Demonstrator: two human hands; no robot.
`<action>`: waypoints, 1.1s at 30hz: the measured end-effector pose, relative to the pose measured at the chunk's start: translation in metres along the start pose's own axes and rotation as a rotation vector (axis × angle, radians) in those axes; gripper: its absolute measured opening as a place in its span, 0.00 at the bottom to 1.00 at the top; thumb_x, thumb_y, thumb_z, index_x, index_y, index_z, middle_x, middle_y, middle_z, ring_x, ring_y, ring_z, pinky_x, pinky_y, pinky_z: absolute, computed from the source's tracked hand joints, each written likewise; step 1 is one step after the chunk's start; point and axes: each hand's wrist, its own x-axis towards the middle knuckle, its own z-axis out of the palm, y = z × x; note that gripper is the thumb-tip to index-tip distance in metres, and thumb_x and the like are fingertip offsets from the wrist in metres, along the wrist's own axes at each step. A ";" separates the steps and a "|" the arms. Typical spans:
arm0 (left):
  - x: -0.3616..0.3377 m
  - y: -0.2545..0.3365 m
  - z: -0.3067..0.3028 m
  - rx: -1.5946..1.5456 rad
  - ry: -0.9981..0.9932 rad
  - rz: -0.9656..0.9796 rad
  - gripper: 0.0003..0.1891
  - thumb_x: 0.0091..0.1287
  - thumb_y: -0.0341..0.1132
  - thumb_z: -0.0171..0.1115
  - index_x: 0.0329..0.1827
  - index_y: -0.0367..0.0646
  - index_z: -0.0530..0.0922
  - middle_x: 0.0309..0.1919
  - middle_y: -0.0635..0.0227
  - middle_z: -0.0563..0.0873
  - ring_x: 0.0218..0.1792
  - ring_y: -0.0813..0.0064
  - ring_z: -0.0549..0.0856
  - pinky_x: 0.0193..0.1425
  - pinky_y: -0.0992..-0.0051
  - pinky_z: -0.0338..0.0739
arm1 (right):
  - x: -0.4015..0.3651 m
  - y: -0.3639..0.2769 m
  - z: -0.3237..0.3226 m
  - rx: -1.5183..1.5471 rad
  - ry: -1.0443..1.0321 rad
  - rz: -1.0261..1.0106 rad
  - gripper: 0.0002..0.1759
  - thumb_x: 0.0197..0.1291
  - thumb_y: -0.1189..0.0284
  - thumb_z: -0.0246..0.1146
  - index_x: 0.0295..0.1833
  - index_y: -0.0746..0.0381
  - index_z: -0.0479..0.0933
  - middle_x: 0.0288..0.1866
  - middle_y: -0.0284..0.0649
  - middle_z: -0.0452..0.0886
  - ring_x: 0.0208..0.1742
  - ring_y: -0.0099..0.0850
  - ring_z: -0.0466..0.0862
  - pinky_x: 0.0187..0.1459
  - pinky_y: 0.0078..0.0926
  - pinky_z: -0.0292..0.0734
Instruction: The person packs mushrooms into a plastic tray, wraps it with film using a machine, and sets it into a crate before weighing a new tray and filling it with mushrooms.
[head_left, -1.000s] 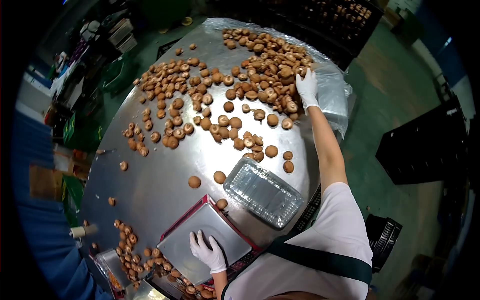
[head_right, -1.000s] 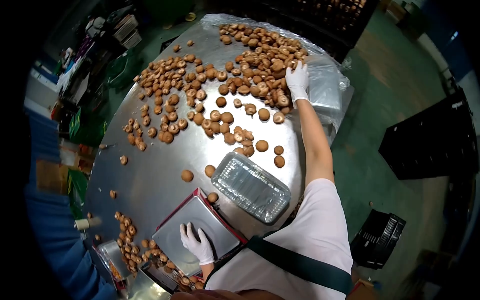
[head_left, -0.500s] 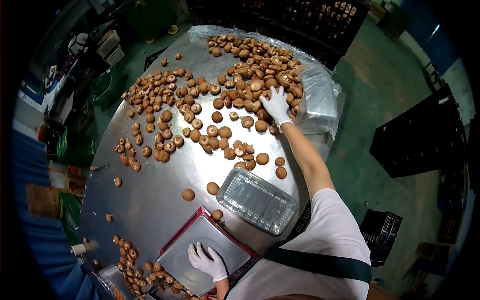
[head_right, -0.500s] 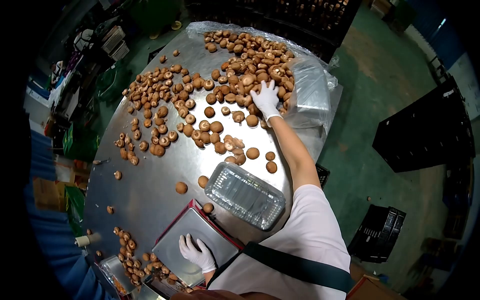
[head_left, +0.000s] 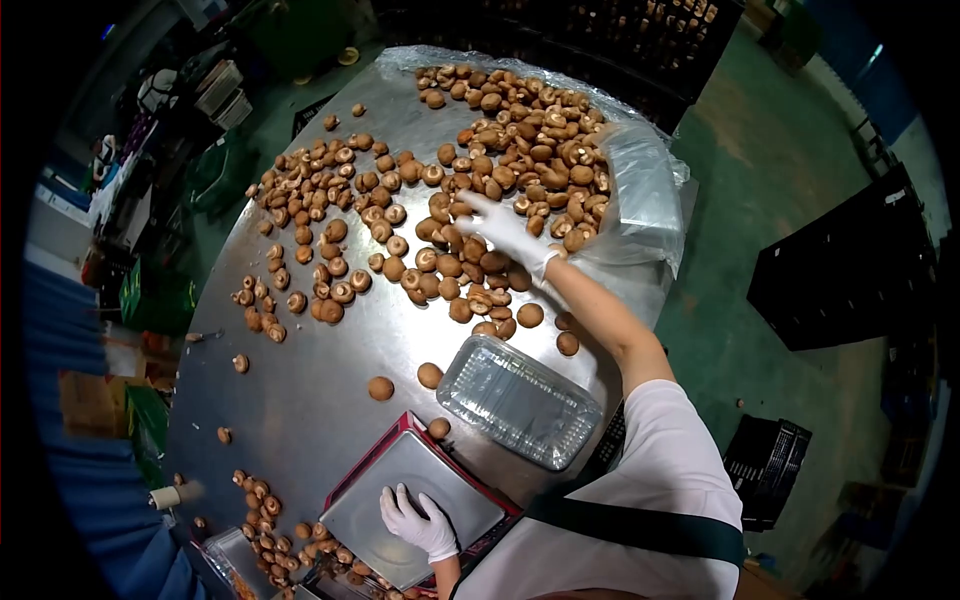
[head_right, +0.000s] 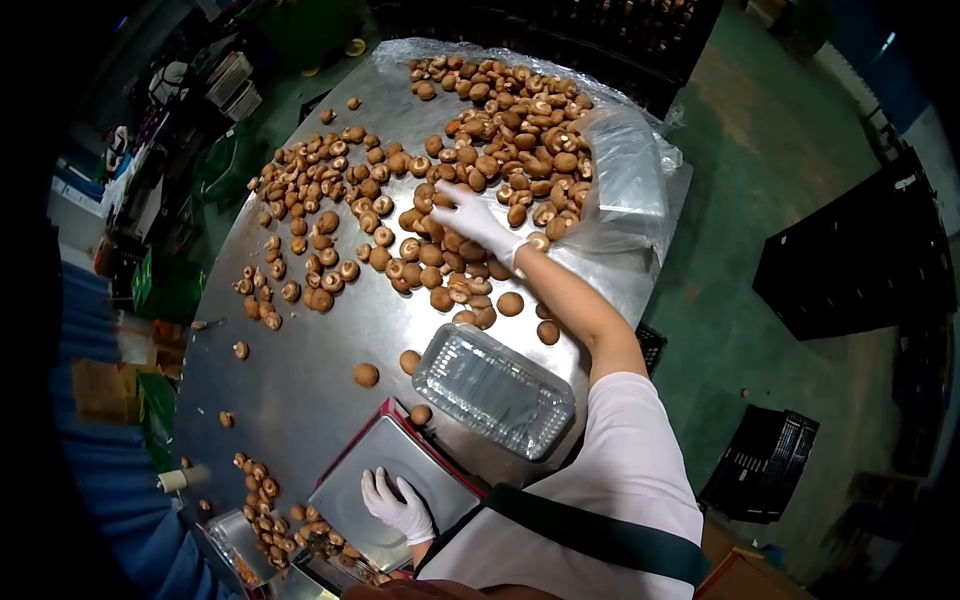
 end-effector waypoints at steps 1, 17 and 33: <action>0.001 0.001 -0.001 0.002 0.004 0.003 0.19 0.59 0.33 0.58 0.54 0.37 0.74 0.58 0.52 0.73 0.59 0.52 0.69 0.64 0.56 0.61 | 0.001 -0.014 -0.018 -0.006 0.107 0.059 0.34 0.55 0.57 0.60 0.66 0.58 0.65 0.62 0.46 0.72 0.63 0.39 0.72 0.62 0.32 0.66; 0.003 0.007 -0.002 0.004 0.004 -0.041 0.19 0.58 0.33 0.59 0.53 0.38 0.74 0.56 0.52 0.73 0.58 0.50 0.70 0.62 0.53 0.61 | 0.033 0.108 -0.149 -0.704 0.558 0.383 0.41 0.47 0.41 0.61 0.63 0.54 0.70 0.52 0.58 0.75 0.52 0.49 0.77 0.54 0.38 0.72; 0.003 0.002 0.001 -0.002 0.014 -0.002 0.19 0.60 0.34 0.58 0.53 0.38 0.74 0.57 0.52 0.73 0.59 0.52 0.70 0.63 0.56 0.61 | 0.014 0.088 -0.118 -0.775 0.333 0.439 0.46 0.50 0.34 0.51 0.70 0.49 0.60 0.59 0.51 0.75 0.58 0.43 0.77 0.53 0.36 0.74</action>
